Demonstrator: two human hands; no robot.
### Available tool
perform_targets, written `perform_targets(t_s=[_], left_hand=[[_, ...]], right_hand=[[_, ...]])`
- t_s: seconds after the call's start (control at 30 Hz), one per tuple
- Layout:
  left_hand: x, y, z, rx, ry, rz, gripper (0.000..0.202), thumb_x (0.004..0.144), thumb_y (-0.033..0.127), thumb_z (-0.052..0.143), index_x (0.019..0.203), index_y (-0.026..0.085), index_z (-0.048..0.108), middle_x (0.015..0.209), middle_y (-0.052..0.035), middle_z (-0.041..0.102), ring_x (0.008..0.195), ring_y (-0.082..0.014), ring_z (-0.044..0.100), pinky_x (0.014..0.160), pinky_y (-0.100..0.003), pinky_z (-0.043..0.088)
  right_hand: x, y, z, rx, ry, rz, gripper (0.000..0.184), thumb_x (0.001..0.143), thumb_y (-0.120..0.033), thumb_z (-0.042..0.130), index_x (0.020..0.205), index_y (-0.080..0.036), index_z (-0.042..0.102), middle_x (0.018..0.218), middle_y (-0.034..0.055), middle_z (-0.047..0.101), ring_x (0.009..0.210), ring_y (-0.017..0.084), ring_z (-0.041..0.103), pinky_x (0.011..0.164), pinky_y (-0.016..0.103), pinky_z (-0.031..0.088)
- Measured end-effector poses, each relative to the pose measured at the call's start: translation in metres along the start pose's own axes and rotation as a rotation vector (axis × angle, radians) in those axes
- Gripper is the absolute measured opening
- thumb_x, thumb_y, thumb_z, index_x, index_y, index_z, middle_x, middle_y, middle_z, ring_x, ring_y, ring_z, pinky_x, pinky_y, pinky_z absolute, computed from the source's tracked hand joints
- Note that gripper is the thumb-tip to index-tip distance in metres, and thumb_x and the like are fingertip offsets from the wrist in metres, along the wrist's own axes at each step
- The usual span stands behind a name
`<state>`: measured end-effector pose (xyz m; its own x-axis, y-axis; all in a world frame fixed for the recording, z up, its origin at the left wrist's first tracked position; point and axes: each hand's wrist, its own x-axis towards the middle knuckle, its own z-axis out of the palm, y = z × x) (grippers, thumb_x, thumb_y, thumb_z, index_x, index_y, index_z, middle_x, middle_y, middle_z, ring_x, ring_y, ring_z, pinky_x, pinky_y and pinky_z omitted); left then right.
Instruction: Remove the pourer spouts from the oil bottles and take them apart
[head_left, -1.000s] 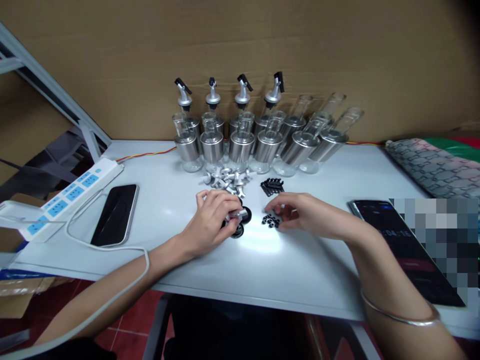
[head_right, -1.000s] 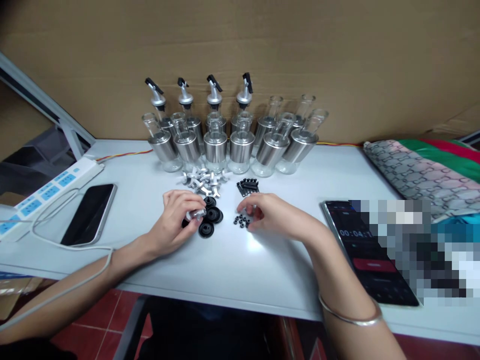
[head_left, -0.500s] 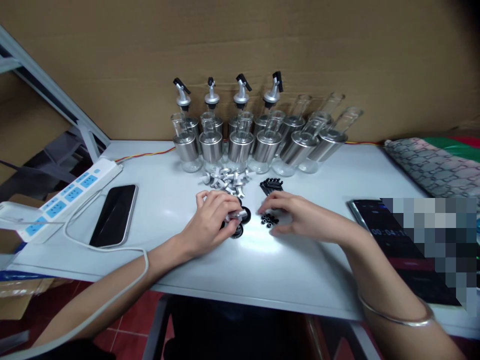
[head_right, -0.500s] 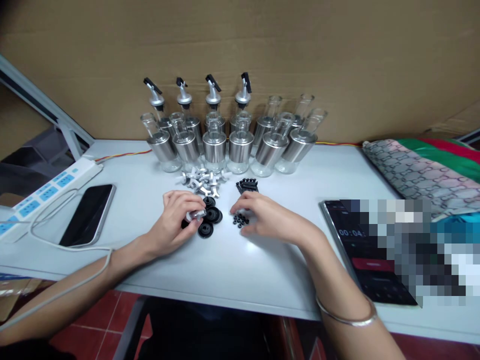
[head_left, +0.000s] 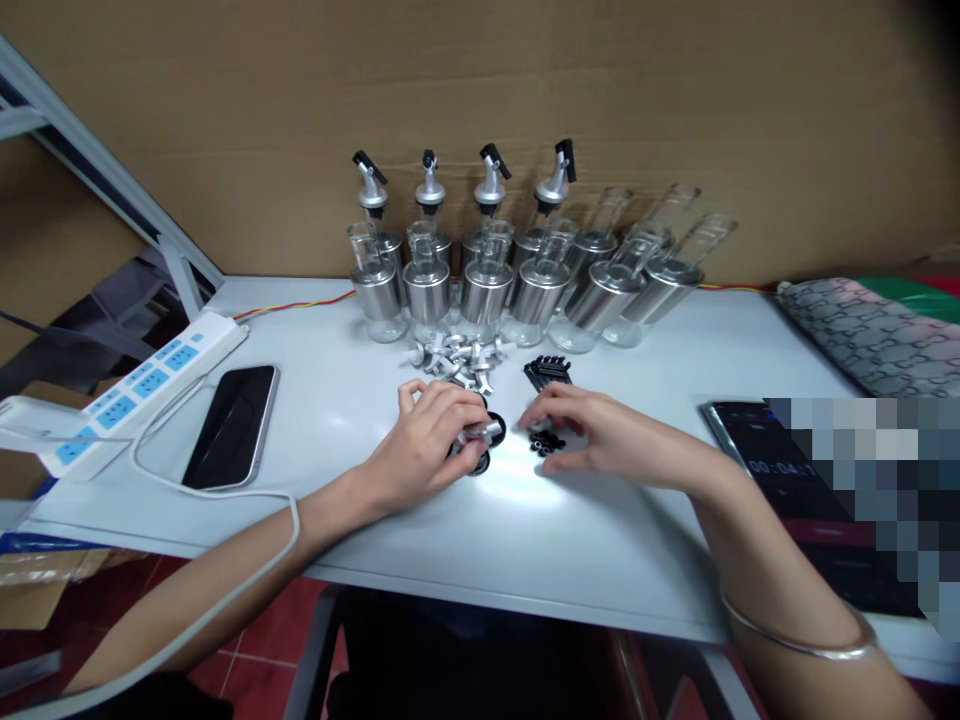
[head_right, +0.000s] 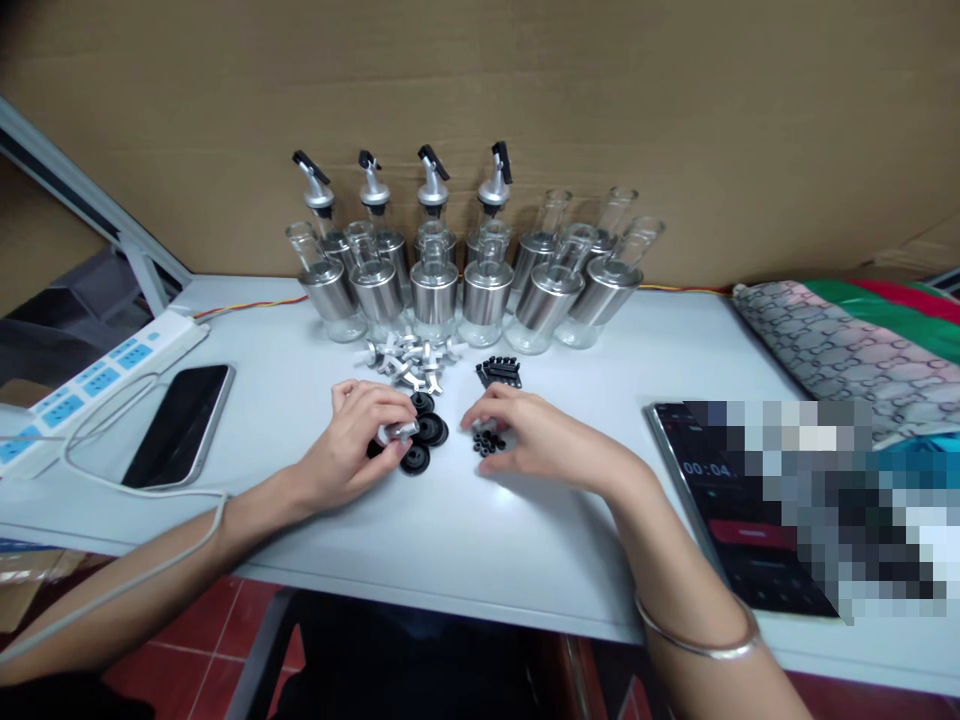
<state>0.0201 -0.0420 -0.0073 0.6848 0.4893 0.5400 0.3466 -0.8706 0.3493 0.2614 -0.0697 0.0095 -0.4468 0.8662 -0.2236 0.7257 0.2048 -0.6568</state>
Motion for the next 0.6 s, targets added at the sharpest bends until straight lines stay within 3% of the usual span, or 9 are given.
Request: perform_targets(t_s=[0.1, 0.23, 0.6], left_hand=[[-0.0003, -0.0006, 0.0003, -0.003, 0.001, 0.003, 0.007, 0.09, 0.017, 0.046, 0.097, 0.019, 0.047, 0.098, -0.0038, 0.064, 0.093, -0.0172, 0.056, 0.084, -0.035, 0.029], [-0.0003, -0.0007, 0.0002, -0.002, -0.009, -0.002, 0.007, 0.091, 0.018, 0.045, 0.097, 0.019, 0.047, 0.098, -0.0039, 0.064, 0.094, -0.0173, 0.056, 0.084, -0.035, 0.029], [0.0001, -0.0004, 0.0001, -0.001, -0.011, -0.003, 0.008, 0.091, 0.017, 0.045, 0.098, 0.019, 0.047, 0.098, -0.0042, 0.064, 0.094, -0.0172, 0.055, 0.084, -0.035, 0.028]], right_hand=[[0.0004, -0.0025, 0.0017, -0.062, 0.035, 0.064, 0.042, 0.07, -0.037, 0.07, 0.107, -0.018, 0.063, 0.09, 0.0062, 0.057, 0.077, 0.018, 0.055, 0.071, 0.03, 0.046], [0.0028, -0.0075, 0.0043, -0.062, 0.058, 0.078, 0.031, 0.076, -0.039, 0.064, 0.098, -0.016, 0.066, 0.084, 0.0068, 0.063, 0.073, 0.018, 0.056, 0.067, 0.029, 0.044], [0.0037, -0.0084, 0.0036, 0.017, 0.069, 0.058, 0.025, 0.081, -0.036, 0.056, 0.088, -0.016, 0.071, 0.088, 0.008, 0.063, 0.072, 0.017, 0.059, 0.067, 0.028, 0.045]])
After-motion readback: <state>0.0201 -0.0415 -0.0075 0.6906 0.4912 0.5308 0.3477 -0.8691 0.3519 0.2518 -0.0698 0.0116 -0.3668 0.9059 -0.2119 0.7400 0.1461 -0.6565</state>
